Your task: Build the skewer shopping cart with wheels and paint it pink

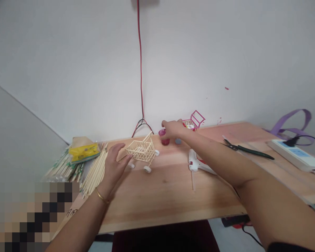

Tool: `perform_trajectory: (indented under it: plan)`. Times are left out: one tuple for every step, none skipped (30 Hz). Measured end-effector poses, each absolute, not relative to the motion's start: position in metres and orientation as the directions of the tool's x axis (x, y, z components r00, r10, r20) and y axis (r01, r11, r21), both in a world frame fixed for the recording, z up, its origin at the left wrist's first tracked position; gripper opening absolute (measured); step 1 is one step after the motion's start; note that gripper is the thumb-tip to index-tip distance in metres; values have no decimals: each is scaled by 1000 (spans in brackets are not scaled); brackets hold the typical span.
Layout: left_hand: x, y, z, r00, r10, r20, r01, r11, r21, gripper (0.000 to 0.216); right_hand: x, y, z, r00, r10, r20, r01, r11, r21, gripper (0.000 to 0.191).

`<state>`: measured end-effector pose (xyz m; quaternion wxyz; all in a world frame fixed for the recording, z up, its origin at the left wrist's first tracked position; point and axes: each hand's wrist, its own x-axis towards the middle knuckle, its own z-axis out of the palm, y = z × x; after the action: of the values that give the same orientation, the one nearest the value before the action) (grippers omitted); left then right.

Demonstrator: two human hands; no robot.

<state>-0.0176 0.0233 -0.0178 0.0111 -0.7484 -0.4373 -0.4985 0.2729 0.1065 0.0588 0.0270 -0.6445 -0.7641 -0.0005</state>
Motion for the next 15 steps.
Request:
perform_trajectory:
  plan:
    - [-15,21,-16,127,634,763,665,-625,408,39,275,101,57,-188,981,36,981,189,-35,70]
    - [-12,18,-14,133,631,764,664,-629,405,37,276,95,55,-207,978,33,977,209,-37,70]
    - [-9,16,-11,138,636,760,661,-630,407,35,277,91,53,-225,974,34,973,226,-39,70]
    - [-5,14,-8,144,647,749,660,-627,415,34,278,86,51,-239,970,39,970,241,-40,69]
    - [0,12,-5,155,663,732,658,-622,424,33,278,83,49,-252,967,47,966,254,-41,69]
    - [5,11,-2,169,680,713,657,-618,433,33,278,79,48,-261,963,58,964,264,-40,69]
    - [10,11,2,184,694,696,655,-615,439,34,278,77,47,-269,961,69,962,272,-39,69]
    - [16,11,5,198,707,680,663,-607,439,36,277,75,46,-274,958,79,960,278,-39,70]
    - [21,12,7,226,717,660,669,-607,430,37,277,73,45,-278,956,90,959,282,-40,71]
    - [26,13,9,263,724,638,676,-610,414,36,276,72,45,-279,955,102,958,285,-45,72]
    - [31,15,10,277,732,622,691,-602,400,36,277,71,45,-278,954,114,957,286,-53,73]
    - [35,16,10,280,743,608,709,-587,391,35,278,71,45,-275,953,126,957,285,-64,74]
    - [39,18,10,278,754,595,724,-571,386,31,279,70,46,-270,953,139,956,282,-77,75]
    - [42,19,9,275,765,583,736,-557,384,27,282,70,46,-262,953,150,957,276,-88,74]
    - [44,19,8,274,772,574,743,-549,383,22,285,69,45,-245,955,169,958,266,-112,71]
